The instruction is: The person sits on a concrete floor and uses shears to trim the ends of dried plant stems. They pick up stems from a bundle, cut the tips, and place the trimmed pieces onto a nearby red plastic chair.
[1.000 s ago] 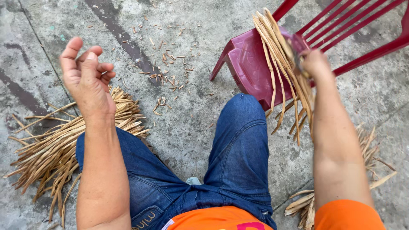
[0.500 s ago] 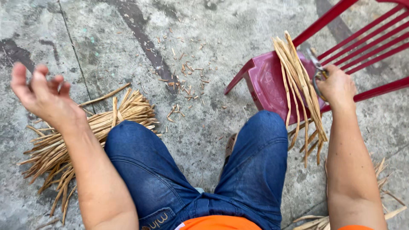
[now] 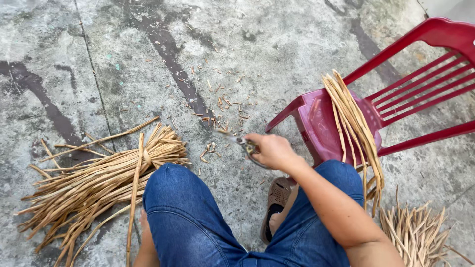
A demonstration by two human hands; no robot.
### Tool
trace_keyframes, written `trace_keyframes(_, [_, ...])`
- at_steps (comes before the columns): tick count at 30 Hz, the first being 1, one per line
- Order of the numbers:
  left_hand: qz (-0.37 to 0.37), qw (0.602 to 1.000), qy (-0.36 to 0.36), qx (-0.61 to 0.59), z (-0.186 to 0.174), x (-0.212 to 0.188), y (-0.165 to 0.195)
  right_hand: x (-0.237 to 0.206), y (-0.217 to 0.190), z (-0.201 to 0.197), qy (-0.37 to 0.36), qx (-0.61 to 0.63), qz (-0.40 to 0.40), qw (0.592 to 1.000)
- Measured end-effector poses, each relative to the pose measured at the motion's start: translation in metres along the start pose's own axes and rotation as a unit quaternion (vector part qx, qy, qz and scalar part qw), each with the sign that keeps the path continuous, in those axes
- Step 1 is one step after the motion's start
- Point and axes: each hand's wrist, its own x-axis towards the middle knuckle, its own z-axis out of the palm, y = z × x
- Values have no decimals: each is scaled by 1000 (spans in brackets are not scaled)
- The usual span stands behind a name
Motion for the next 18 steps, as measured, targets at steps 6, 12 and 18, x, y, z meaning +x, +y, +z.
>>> trace_keyframes(6, [40,997,25,58,9,26,-7,14,4,29,-13,13,-23,1000])
trace_keyframes(12, [28,994,-34,96,7,67,-14,23,-2,26,-42,38,-16,998])
trace_keyframes(18, [18,988,-28,153,15,76,-6,30,-5,22,-50,37,-55,997])
